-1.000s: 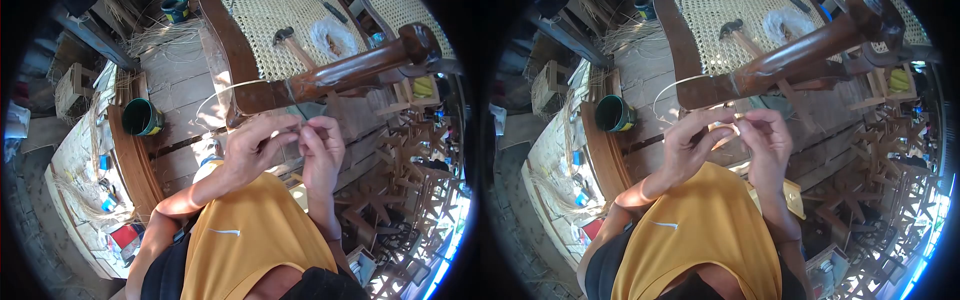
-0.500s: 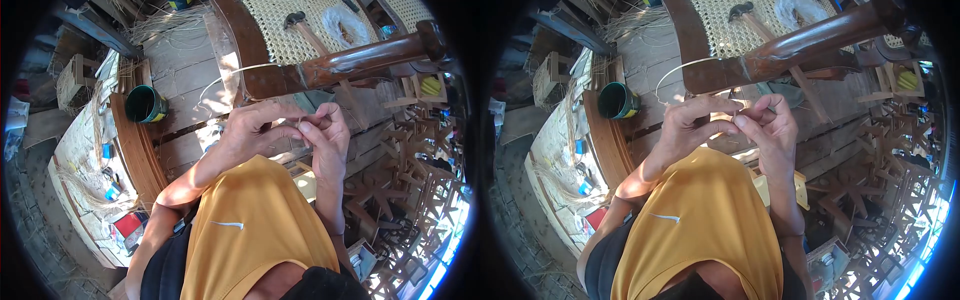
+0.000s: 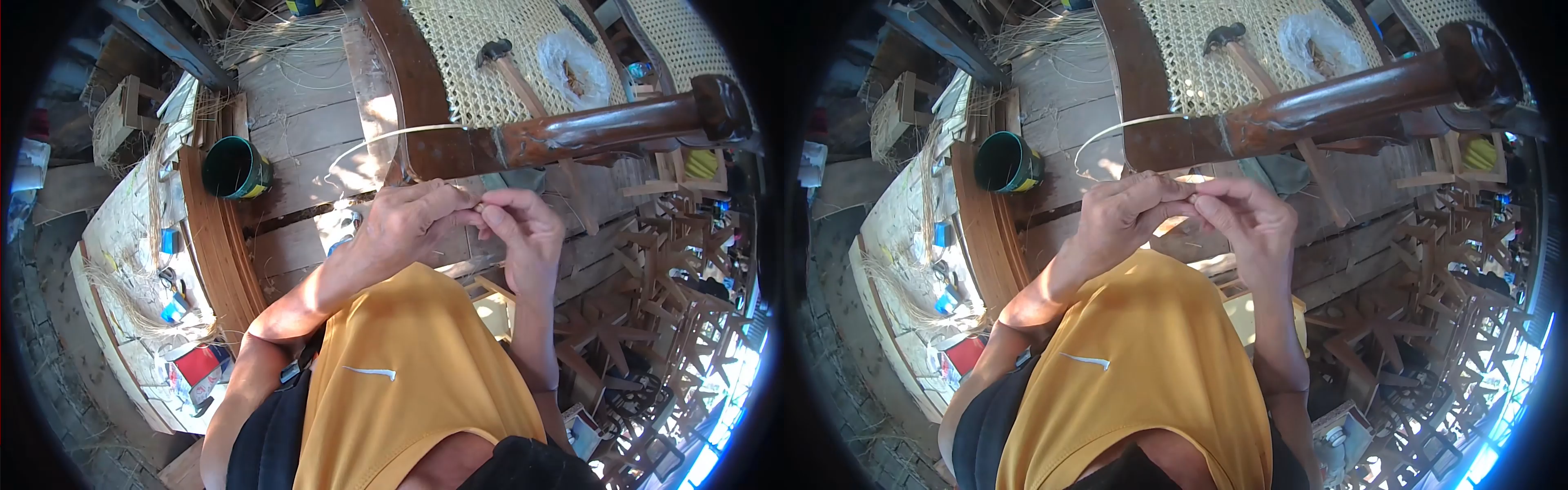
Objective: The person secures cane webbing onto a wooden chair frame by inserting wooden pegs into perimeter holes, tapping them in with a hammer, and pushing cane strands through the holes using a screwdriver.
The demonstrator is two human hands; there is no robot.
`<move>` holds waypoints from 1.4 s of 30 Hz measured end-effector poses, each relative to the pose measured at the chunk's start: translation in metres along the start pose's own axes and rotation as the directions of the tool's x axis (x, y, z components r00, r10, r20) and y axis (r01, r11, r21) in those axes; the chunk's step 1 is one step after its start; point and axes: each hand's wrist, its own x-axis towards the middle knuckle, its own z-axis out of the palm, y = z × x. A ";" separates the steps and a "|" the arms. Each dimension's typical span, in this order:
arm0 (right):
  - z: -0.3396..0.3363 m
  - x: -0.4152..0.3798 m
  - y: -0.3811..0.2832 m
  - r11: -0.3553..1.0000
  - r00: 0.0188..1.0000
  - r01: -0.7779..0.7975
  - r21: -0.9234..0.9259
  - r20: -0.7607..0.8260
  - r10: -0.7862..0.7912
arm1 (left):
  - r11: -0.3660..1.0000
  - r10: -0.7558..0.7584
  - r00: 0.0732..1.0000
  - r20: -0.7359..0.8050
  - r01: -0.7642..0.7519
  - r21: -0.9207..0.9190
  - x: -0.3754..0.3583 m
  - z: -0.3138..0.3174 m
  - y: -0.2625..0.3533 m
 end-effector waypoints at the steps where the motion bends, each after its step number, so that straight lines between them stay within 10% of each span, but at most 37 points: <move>1: 0.001 0.001 -0.007 0.990 1.000 0.024 -0.136 0.018 -0.022 | 1.000 -0.005 1.000 0.019 0.005 0.012 0.001 -0.003 -0.001; 8: -0.001 0.018 -0.050 0.666 0.927 0.360 -0.654 0.329 -0.178 | 0.996 0.026 0.994 0.106 -0.017 -0.087 0.009 -0.015 0.002; 21: 0.014 0.051 -0.077 0.848 0.911 -0.235 -0.475 0.195 0.362 | 0.992 -0.118 0.969 0.218 0.123 -0.008 0.036 -0.045 0.007; 32: 0.046 0.056 -0.083 0.674 0.994 -0.074 -0.735 -0.106 -0.006 | 0.950 -0.147 0.989 0.027 0.134 0.281 0.051 -0.045 -0.002; 42: 0.050 0.071 -0.067 0.325 0.981 0.179 -0.929 0.142 -0.133 | 0.930 -0.187 0.980 0.067 0.154 0.334 0.054 -0.041 -0.009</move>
